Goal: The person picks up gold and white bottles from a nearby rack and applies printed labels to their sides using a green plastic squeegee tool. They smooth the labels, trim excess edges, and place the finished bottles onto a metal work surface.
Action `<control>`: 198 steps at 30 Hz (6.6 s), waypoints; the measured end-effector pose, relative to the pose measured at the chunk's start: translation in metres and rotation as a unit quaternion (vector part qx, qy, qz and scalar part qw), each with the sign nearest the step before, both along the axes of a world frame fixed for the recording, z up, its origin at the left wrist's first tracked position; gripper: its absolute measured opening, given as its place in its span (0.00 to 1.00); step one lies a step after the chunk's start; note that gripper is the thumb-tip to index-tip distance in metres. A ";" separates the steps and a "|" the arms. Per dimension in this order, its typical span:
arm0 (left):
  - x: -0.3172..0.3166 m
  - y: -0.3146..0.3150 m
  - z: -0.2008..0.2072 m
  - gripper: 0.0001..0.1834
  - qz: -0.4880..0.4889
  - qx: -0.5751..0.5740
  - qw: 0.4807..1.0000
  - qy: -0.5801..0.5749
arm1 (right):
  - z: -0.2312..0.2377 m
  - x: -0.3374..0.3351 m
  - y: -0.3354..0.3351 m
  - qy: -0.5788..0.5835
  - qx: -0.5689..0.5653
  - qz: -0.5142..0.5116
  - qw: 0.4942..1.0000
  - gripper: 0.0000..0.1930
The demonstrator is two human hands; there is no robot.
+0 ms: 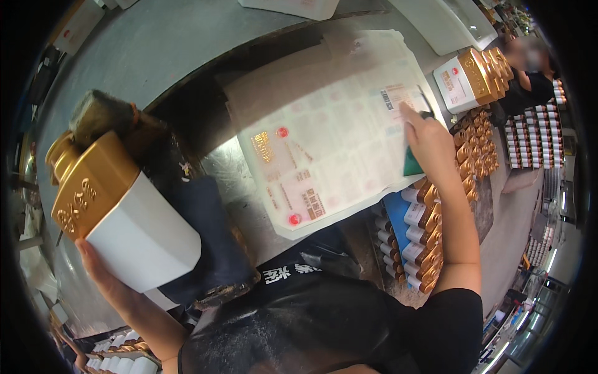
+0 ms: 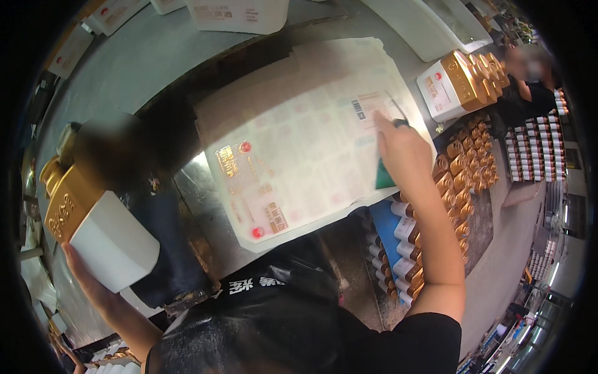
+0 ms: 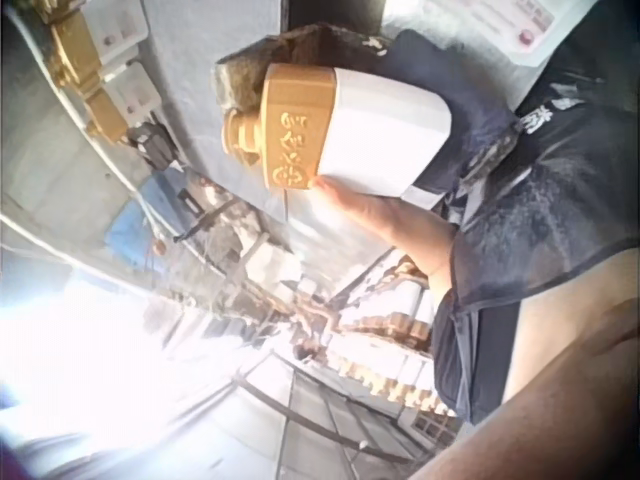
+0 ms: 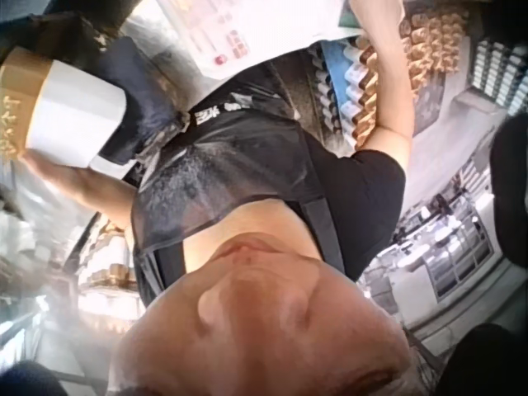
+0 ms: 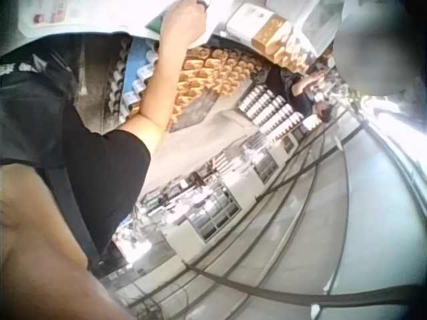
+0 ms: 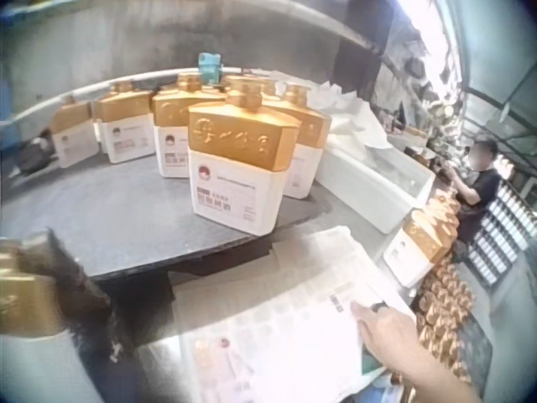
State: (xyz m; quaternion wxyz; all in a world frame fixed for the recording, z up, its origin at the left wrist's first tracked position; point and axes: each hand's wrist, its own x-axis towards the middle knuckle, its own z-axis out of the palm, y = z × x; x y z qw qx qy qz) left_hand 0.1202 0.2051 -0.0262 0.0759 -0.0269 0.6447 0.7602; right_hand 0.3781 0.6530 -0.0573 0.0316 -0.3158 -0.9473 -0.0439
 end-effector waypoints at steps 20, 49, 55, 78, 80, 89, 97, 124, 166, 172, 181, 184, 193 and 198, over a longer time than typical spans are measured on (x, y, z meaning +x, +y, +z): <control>0.009 -0.023 0.005 0.28 -0.158 0.064 0.984 0.044 | 0.001 0.063 -0.081 0.149 -0.006 0.169 0.974 0.27; 0.044 -0.024 0.016 0.15 -0.151 -0.124 0.902 0.385 | 0.137 -0.136 -0.227 0.286 -0.087 0.485 0.822 0.09; 0.018 -0.002 0.023 0.42 -0.219 -0.052 0.926 0.302 | 0.104 -0.147 -0.250 0.229 0.117 0.576 0.776 0.08; 0.020 0.027 0.032 0.47 -0.186 -0.041 0.954 0.232 | 0.092 -0.157 -0.234 0.193 -0.435 0.196 0.857 0.46; 0.025 0.025 0.035 0.50 -0.197 -0.048 0.959 0.195 | 0.085 -0.154 -0.232 0.186 -0.409 0.220 0.866 0.51; 0.015 0.026 0.034 0.44 -0.167 -0.040 0.962 0.212 | 0.093 -0.160 -0.234 0.249 -0.459 0.189 0.831 0.37; 0.012 0.032 0.029 0.38 -0.150 -0.057 0.955 0.251 | 0.091 -0.170 -0.234 0.254 -0.476 0.169 0.825 0.33; 0.022 0.009 0.028 0.51 -0.232 -0.010 0.954 0.188 | 0.088 -0.154 -0.236 0.204 -0.460 0.197 0.841 0.47; 0.028 -0.005 0.023 0.50 -0.271 -0.013 0.951 0.149 | 0.136 -0.220 -0.255 0.388 -0.055 0.538 0.746 0.17; 0.029 -0.023 0.006 0.26 -0.203 0.061 0.969 0.129 | 0.117 -0.155 -0.279 0.217 -0.111 0.628 0.739 0.13; 0.035 -0.019 0.010 0.26 -0.162 0.050 0.979 0.113 | 0.111 -0.131 -0.254 0.213 -0.069 0.673 0.705 0.10; 0.035 -0.021 0.007 0.23 -0.164 0.049 0.979 0.113 | 0.117 -0.158 -0.225 0.248 -0.130 0.565 0.776 0.15; 0.034 -0.017 0.007 0.22 -0.126 0.050 0.986 0.100 | 0.114 -0.130 -0.221 0.209 -0.191 0.585 0.760 0.16; 0.030 -0.013 0.010 0.21 -0.138 0.057 0.982 0.117 | 0.094 -0.127 -0.226 0.244 -0.090 0.614 0.745 0.15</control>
